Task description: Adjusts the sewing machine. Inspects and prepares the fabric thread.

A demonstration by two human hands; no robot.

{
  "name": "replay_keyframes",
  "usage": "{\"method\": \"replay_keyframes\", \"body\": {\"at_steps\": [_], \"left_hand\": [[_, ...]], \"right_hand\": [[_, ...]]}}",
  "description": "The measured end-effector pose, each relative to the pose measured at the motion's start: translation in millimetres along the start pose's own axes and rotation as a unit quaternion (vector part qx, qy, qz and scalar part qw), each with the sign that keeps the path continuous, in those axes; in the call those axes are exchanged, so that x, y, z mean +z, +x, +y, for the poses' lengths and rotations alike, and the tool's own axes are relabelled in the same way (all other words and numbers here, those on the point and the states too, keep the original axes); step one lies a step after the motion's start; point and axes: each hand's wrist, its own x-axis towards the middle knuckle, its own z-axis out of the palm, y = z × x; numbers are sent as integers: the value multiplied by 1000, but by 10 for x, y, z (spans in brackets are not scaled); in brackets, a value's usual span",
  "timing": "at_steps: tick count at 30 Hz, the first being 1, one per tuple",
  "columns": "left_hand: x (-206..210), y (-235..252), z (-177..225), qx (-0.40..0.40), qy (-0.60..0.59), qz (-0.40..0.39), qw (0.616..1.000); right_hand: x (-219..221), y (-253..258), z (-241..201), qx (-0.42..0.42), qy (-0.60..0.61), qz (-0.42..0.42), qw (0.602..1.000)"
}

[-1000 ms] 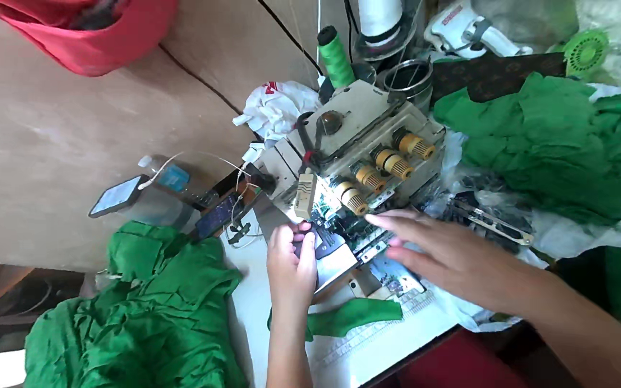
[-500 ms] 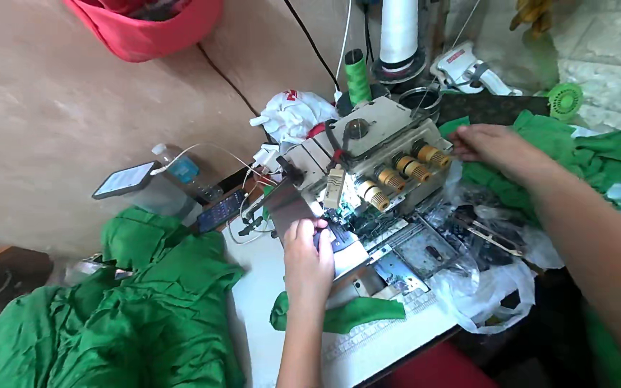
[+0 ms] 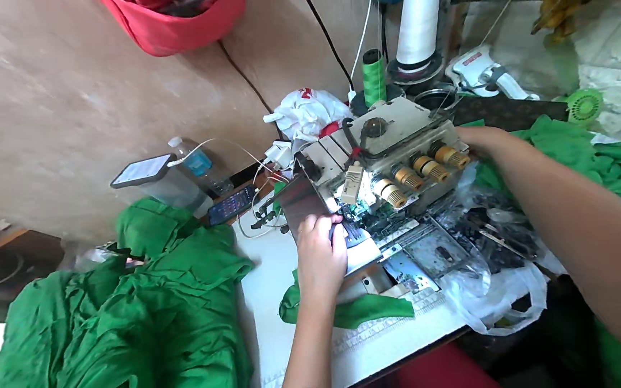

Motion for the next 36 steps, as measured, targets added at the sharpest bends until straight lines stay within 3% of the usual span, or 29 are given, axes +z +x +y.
{"method": "replay_keyframes", "body": {"at_steps": [3,6,11,16,23,27,32,36], "left_hand": [[4,4,5,-5,-4,-3,1000],[-1,1,5,-10,-4,-8,1000],[-18,5,30,-20,-2,-23,1000],[-22,10,40,-25,5,-34,999],[-10,22,26,-26,-3,-35,999],[-31,58,61,-40,8,-48,998],[-20,60,79,-40,19,-53,998],[-27,70,96,-41,24,-59,997]], "right_hand": [[-66,261,170,-39,11,-16,999],[-85,411,245,-22,10,-7,1000],[-37,205,131,-14,7,-3,1000],[-68,357,218,12,40,-7,999],[18,204,79,-24,-9,20,999],[-208,684,390,-70,21,-29,997],[-140,424,230,-23,2,1,1000],[-165,502,252,-9,-31,14,999]]}}
